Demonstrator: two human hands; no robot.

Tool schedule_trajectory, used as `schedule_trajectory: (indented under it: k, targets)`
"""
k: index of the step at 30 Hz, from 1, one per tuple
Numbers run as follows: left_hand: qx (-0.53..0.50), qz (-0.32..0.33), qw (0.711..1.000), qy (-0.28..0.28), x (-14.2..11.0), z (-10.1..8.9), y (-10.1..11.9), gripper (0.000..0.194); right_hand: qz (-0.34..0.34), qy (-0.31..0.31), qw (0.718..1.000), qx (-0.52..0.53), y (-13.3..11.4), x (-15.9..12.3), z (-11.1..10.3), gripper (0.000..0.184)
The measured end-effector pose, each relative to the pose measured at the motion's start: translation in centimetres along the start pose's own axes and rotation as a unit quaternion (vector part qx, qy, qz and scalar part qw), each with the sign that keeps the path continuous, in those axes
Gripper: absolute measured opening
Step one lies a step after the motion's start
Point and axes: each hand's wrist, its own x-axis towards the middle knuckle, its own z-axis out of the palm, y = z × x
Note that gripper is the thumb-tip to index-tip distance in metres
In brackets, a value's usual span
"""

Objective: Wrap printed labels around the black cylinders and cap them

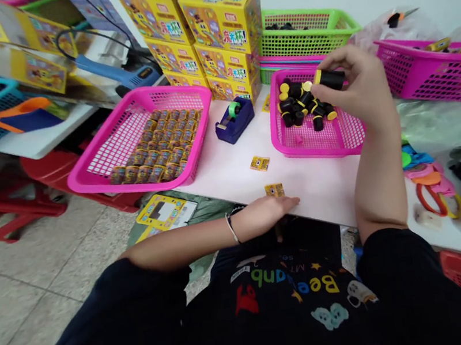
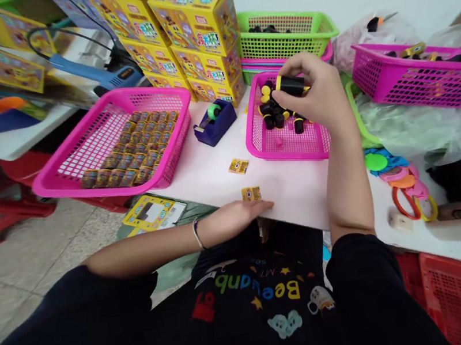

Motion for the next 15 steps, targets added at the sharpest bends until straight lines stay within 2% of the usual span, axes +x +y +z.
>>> schedule_trajectory:
  k: [3,6,9,12,15]
  targets:
    - [-0.053,0.002,0.998,0.042,1.4,-2.3,-1.2,0.028,0.006,-0.026,0.999,-0.043,-0.3,-0.4,-0.2,0.025]
    - [-0.127,-0.009,0.977,0.174,3.7,-5.6,-1.8,0.016,0.017,-0.025,0.996,-0.084,-0.6,-0.6,-0.4,0.022]
    - [-0.2,0.012,0.932,0.301,6.9,-9.3,-2.1,0.007,0.024,0.029,0.995,-0.097,-0.5,-0.6,-0.4,0.022]
    - [-0.216,0.025,0.909,0.355,10.2,-12.6,-1.9,0.014,0.019,0.083,0.992,-0.091,-0.4,-0.5,-0.5,0.031]
    - [-0.19,0.021,0.911,0.366,12.2,-14.4,-1.3,0.037,0.013,0.127,0.988,-0.083,-0.8,-0.6,-0.8,0.033]
